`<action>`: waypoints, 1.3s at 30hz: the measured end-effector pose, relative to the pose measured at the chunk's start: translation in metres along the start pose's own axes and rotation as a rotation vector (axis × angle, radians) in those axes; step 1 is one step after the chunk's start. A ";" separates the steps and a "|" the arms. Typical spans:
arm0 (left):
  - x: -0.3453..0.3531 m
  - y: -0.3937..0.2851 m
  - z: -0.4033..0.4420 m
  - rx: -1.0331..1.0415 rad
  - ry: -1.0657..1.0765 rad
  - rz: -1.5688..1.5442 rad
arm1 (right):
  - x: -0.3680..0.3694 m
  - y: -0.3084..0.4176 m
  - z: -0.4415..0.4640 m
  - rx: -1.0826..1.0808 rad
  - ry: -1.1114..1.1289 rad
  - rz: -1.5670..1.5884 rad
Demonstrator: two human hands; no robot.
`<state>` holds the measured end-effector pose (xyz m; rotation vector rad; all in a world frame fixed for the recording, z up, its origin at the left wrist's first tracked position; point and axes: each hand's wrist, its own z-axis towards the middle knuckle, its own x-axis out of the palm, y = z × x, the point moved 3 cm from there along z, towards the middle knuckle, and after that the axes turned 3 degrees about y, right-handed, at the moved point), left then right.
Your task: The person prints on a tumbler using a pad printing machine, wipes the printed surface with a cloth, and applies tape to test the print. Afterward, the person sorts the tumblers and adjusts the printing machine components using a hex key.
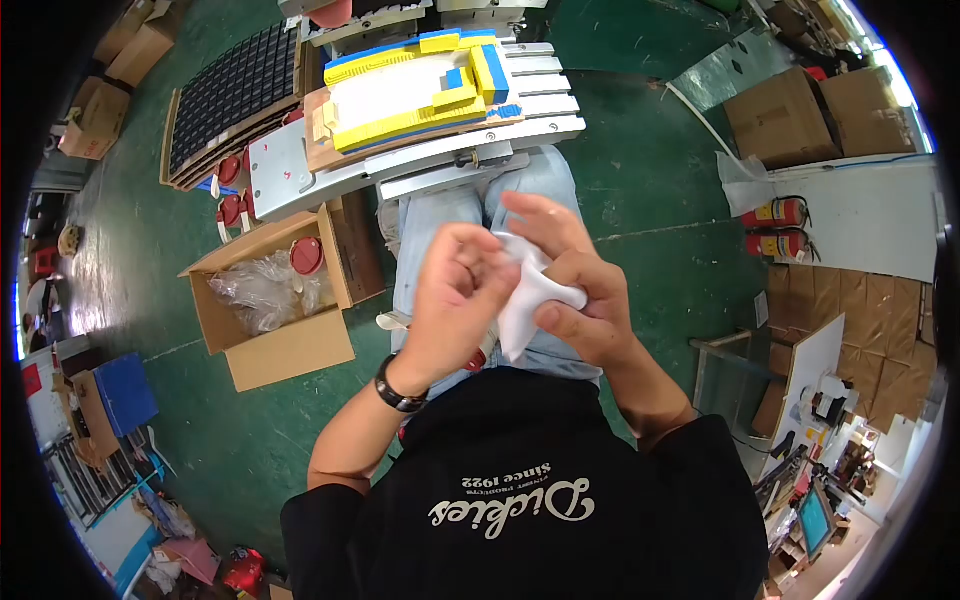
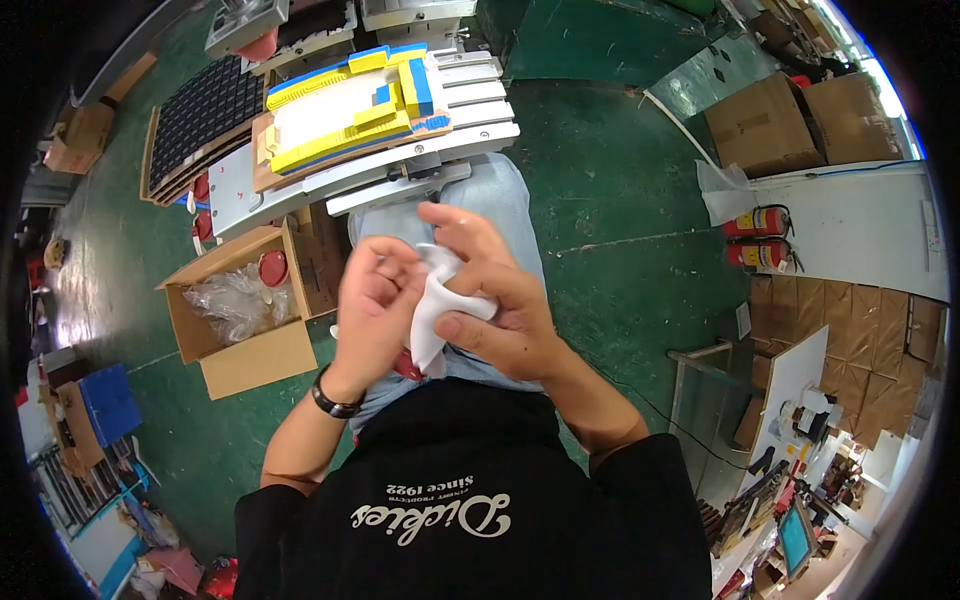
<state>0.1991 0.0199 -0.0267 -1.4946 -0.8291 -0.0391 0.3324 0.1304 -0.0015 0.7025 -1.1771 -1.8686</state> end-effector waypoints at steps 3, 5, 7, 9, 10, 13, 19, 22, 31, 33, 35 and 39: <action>-0.001 0.007 -0.001 -0.042 0.110 0.465 | 0.004 -0.006 -0.006 0.283 -0.096 0.398; -0.007 0.013 -0.013 -0.087 0.150 0.621 | -0.002 -0.010 -0.012 0.375 -0.198 0.564; -0.027 0.003 -0.027 0.201 0.063 0.878 | -0.030 -0.016 -0.017 0.370 -0.276 0.594; -0.037 -0.003 -0.042 0.511 -0.019 1.123 | -0.053 -0.019 -0.032 0.390 -0.307 0.816; -0.037 0.003 -0.049 0.506 -0.011 1.124 | -0.055 -0.020 -0.037 0.391 -0.316 0.818; -0.036 0.034 -0.082 0.321 0.031 1.275 | -0.056 -0.023 -0.054 0.545 -0.345 0.590; -0.049 0.055 -0.076 0.329 0.149 1.466 | -0.020 -0.031 -0.072 0.723 -0.399 0.622; -0.061 0.055 -0.078 0.214 -0.010 1.304 | -0.013 -0.028 -0.075 0.740 -0.335 0.557; -0.062 0.055 -0.065 0.018 -0.227 1.263 | 0.026 -0.048 -0.067 0.532 -0.199 0.049; -0.057 0.060 -0.066 -0.022 -0.245 1.274 | 0.033 -0.048 -0.065 0.299 -0.161 -0.196; -0.057 0.063 -0.065 -0.043 -0.248 1.274 | 0.038 -0.046 -0.063 0.186 -0.140 -0.324; -0.063 0.065 -0.067 -0.033 -0.233 1.235 | 0.051 -0.038 -0.071 0.205 -0.128 -0.449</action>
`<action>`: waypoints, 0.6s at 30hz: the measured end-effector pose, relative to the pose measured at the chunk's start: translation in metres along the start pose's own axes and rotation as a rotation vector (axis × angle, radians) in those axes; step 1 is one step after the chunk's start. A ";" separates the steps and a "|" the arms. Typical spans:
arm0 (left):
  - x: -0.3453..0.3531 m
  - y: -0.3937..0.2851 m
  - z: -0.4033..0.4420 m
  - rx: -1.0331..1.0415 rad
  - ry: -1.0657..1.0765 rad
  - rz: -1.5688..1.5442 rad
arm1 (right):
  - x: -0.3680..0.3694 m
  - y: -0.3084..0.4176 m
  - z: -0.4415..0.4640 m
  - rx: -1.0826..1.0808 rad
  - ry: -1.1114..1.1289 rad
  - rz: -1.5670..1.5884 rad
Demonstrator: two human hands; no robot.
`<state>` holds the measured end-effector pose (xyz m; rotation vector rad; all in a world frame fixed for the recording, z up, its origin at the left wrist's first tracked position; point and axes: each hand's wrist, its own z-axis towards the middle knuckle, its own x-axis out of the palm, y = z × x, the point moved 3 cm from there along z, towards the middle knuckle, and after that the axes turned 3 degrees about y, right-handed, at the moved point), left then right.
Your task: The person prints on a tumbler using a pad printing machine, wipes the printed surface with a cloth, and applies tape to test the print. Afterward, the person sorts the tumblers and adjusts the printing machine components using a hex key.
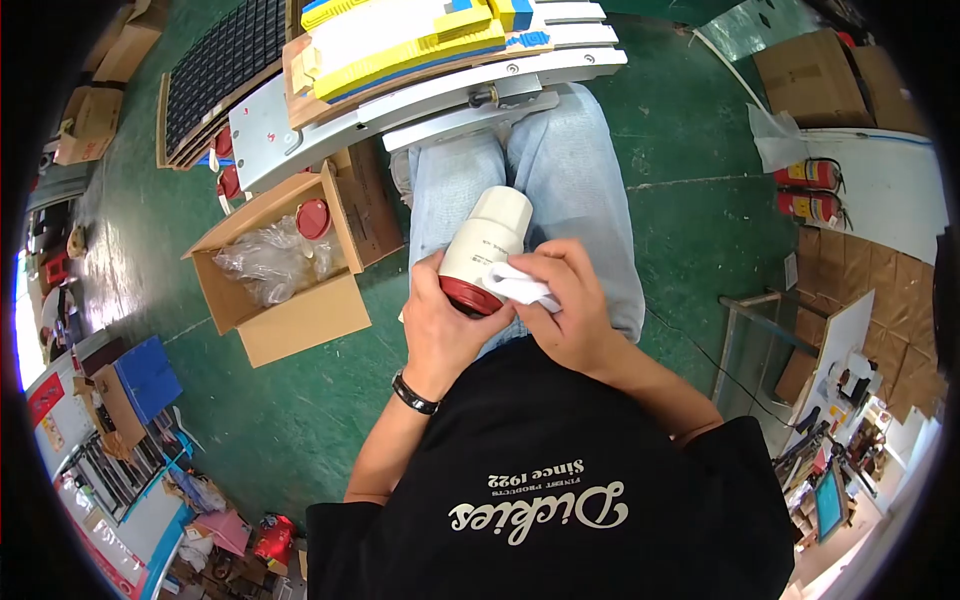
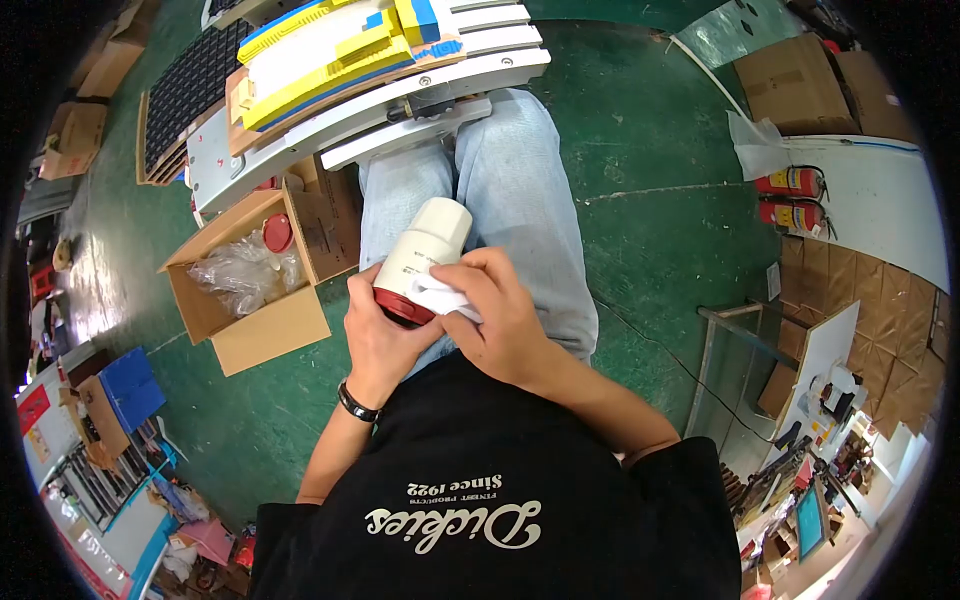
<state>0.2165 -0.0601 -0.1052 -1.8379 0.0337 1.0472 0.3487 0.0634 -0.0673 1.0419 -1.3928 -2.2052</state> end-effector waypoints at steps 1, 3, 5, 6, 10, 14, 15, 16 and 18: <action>0.001 0.002 0.000 0.002 0.004 -0.002 | 0.002 -0.002 0.000 0.003 -0.002 -0.003; 0.004 0.006 -0.001 0.006 0.005 -0.011 | 0.009 -0.007 -0.003 -0.042 0.074 0.006; 0.007 0.009 -0.003 0.004 0.004 -0.022 | 0.013 -0.012 -0.006 -0.086 0.155 0.017; 0.009 0.009 -0.005 0.001 0.011 -0.025 | 0.013 -0.013 -0.006 -0.078 0.157 0.015; 0.011 0.009 0.000 0.038 -0.030 -0.008 | 0.011 -0.024 0.002 -0.023 0.167 -0.046; 0.015 0.016 -0.002 0.080 -0.043 -0.044 | 0.017 -0.017 -0.003 -0.035 0.161 -0.012; 0.016 0.018 -0.003 0.092 -0.046 -0.055 | 0.018 -0.017 -0.005 -0.037 0.160 0.001; 0.017 0.018 -0.003 0.090 -0.045 -0.056 | 0.017 -0.017 -0.004 -0.035 0.161 0.000; 0.017 0.016 -0.004 0.142 -0.070 -0.008 | 0.016 -0.022 0.000 -0.007 0.150 -0.036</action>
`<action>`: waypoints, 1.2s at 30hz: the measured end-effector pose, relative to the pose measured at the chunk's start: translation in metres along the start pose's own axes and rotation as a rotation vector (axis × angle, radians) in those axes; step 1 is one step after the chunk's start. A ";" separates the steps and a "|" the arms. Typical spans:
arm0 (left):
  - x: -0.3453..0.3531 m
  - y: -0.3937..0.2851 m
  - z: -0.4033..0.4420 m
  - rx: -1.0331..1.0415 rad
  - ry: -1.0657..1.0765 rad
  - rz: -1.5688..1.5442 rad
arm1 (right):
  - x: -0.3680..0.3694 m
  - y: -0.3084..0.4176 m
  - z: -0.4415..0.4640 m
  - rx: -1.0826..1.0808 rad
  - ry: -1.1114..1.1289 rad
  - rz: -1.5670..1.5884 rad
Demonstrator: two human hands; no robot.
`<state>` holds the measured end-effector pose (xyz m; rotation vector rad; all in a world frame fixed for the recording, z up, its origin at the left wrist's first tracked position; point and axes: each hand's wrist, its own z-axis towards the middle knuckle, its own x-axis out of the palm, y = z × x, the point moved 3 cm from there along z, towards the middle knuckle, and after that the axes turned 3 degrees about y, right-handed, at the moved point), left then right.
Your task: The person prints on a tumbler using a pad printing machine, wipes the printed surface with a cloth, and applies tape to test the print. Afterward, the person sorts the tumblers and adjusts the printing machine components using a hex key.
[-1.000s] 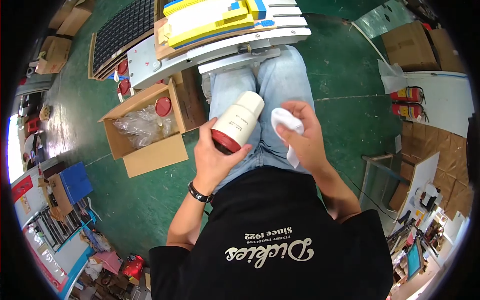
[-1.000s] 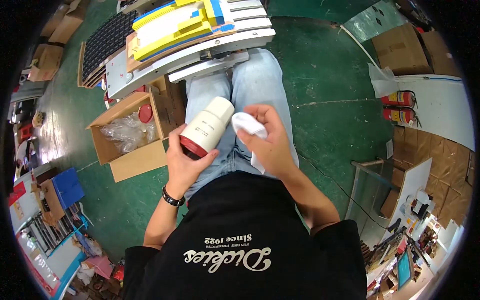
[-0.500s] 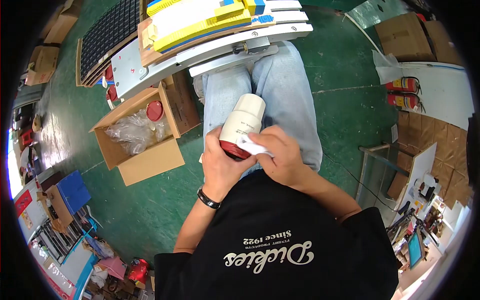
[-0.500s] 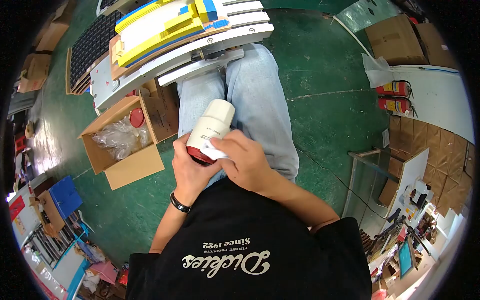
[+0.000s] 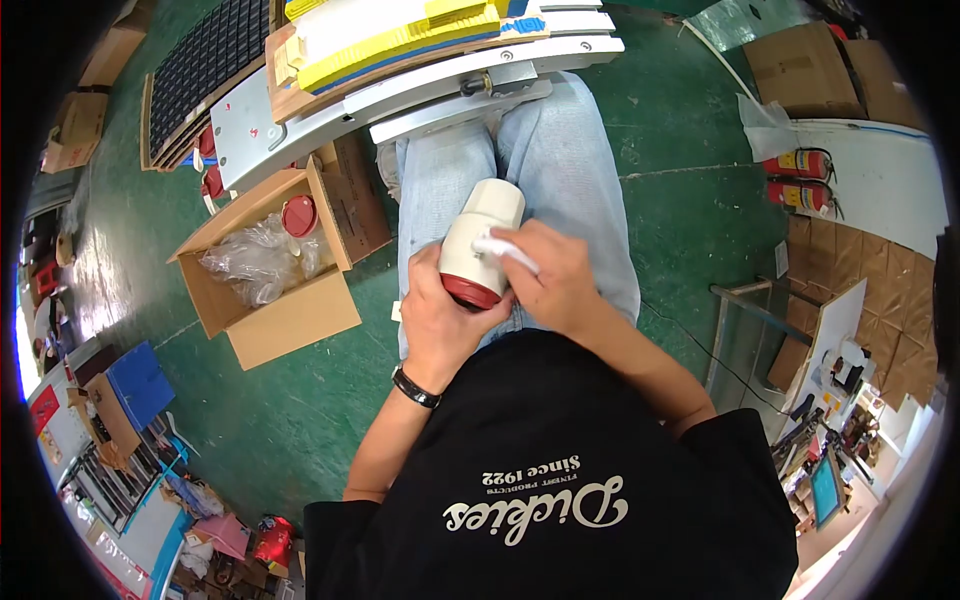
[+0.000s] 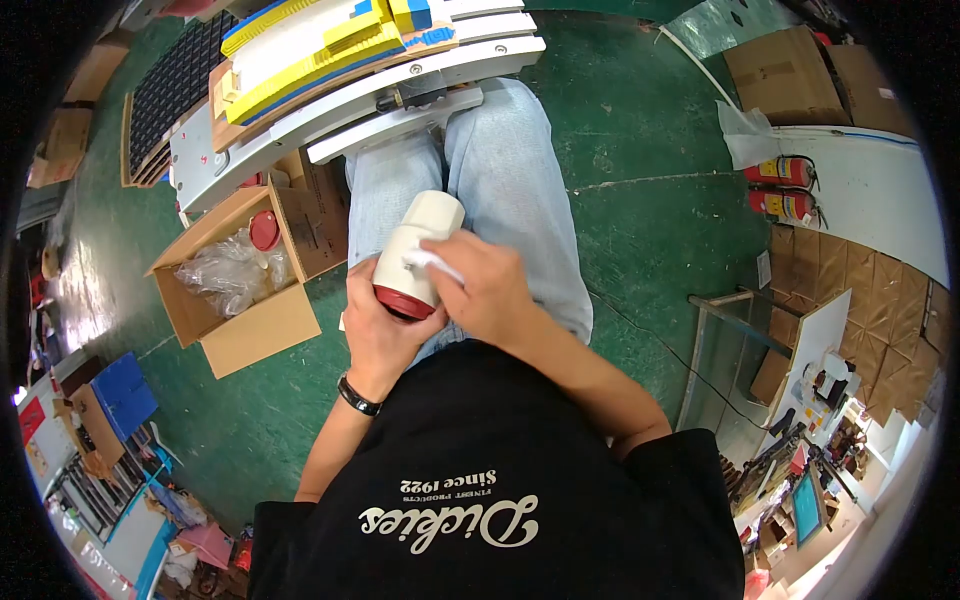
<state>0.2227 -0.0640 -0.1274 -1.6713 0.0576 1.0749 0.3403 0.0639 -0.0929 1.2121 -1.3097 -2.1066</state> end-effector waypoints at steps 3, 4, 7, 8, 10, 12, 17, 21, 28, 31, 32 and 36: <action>0.001 -0.005 0.005 0.065 -0.022 0.044 | -0.005 -0.008 0.010 0.028 -0.019 -0.042; 0.002 -0.007 0.005 0.076 -0.021 0.060 | -0.007 -0.010 0.013 0.031 -0.022 -0.050; 0.003 -0.010 0.004 0.102 -0.026 0.120 | -0.007 -0.015 0.018 0.035 -0.025 -0.065; 0.002 -0.009 0.001 0.097 -0.023 0.121 | -0.005 -0.013 0.015 0.039 -0.023 -0.062; 0.004 -0.007 0.006 0.122 -0.030 0.136 | -0.004 -0.011 0.018 0.001 -0.022 -0.074; 0.007 -0.006 0.001 0.136 -0.024 0.147 | -0.002 -0.007 0.012 -0.021 -0.014 -0.083; 0.008 -0.005 0.000 0.179 -0.038 0.176 | -0.002 0.004 0.011 -0.018 0.031 -0.132; 0.008 -0.008 -0.001 0.200 -0.018 0.180 | -0.007 -0.004 0.016 0.038 0.098 -0.183; 0.006 -0.013 0.006 0.207 -0.030 0.181 | -0.031 -0.025 0.043 0.171 -0.007 -0.210; -0.002 -0.009 0.005 0.120 -0.005 0.085 | -0.041 -0.029 0.035 0.309 -0.147 0.073; -0.003 -0.007 0.006 0.093 -0.001 0.054 | -0.043 -0.031 0.031 0.383 -0.266 0.331; -0.003 -0.007 0.007 0.054 0.010 0.028 | -0.041 -0.034 0.015 0.564 -0.205 0.695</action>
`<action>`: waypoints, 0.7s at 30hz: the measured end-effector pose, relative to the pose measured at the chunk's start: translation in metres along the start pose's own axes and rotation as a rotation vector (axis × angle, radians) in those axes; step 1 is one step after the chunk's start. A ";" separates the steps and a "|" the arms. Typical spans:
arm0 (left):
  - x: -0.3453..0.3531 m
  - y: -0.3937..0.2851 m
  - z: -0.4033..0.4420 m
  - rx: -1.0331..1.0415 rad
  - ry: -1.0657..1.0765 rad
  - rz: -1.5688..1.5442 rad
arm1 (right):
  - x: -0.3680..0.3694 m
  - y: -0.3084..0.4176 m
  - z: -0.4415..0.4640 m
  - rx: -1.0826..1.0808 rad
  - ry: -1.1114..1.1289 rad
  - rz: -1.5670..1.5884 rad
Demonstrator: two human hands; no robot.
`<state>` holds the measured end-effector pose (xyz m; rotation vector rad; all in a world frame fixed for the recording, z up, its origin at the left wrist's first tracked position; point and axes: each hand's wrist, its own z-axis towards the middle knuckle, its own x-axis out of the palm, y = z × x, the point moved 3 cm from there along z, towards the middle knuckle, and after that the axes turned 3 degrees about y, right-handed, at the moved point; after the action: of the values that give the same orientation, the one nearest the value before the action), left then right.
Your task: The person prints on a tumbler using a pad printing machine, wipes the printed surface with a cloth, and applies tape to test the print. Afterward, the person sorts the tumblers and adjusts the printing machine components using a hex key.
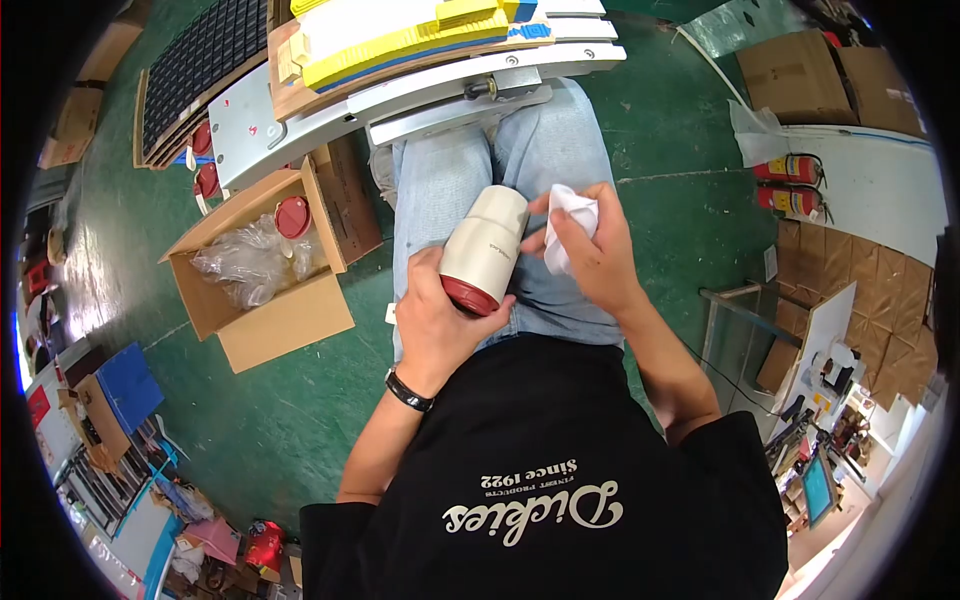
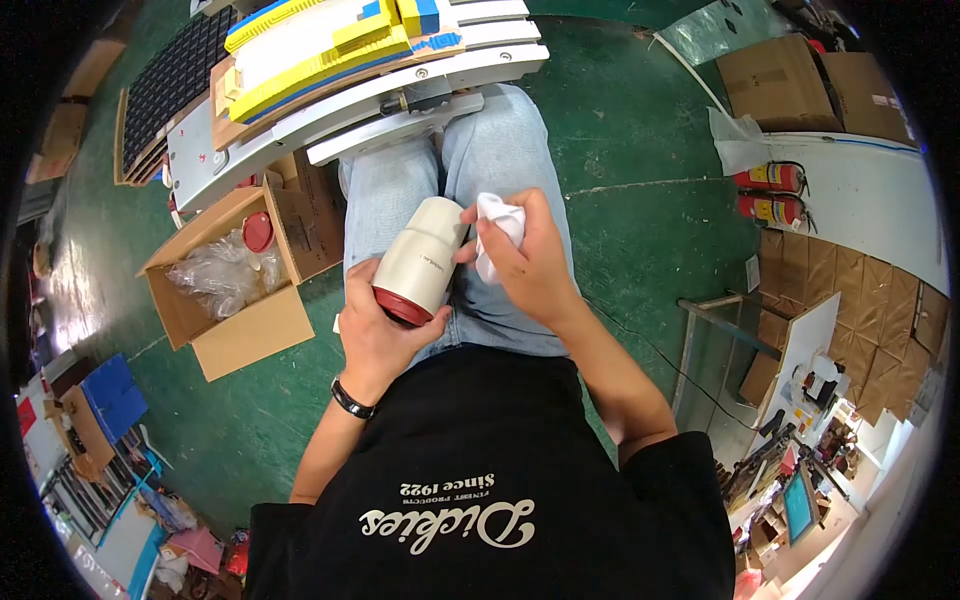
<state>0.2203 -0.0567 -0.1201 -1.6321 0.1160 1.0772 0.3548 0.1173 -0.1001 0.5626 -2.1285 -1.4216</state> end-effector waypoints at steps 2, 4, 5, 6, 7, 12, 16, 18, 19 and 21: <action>0.000 0.001 -0.001 -0.019 0.006 -0.006 | 0.000 -0.004 -0.007 0.087 0.029 0.109; -0.001 0.001 -0.001 -0.013 0.005 -0.009 | 0.002 -0.002 -0.014 0.056 0.091 -0.095; 0.000 0.001 0.000 -0.008 0.005 -0.012 | 0.003 -0.001 -0.017 0.039 0.121 -0.198; 0.000 0.001 0.000 -0.002 0.004 -0.016 | 0.003 -0.001 -0.019 0.021 0.149 -0.302; 0.000 0.001 0.000 -0.002 0.004 -0.018 | 0.007 0.000 -0.019 -0.136 0.211 -0.407; 0.000 0.005 -0.001 -0.045 0.038 -0.053 | 0.038 -0.003 -0.032 -0.439 0.354 -0.638; 0.001 0.003 -0.001 -0.021 -0.007 -0.041 | 0.040 -0.009 -0.023 -0.392 0.256 -0.602; 0.000 0.003 -0.002 -0.018 -0.003 -0.030 | 0.037 -0.015 -0.021 -0.429 0.262 -0.612; 0.000 0.003 -0.003 -0.016 0.004 -0.018 | 0.035 -0.018 -0.021 -0.464 0.267 -0.621; 0.001 0.002 -0.001 -0.011 0.005 0.004 | 0.031 -0.019 -0.016 -0.543 0.283 -0.642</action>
<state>0.2201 -0.0579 -0.1220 -1.6455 0.1170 1.0784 0.3409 0.0804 -0.1074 1.1965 -1.2961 -2.0090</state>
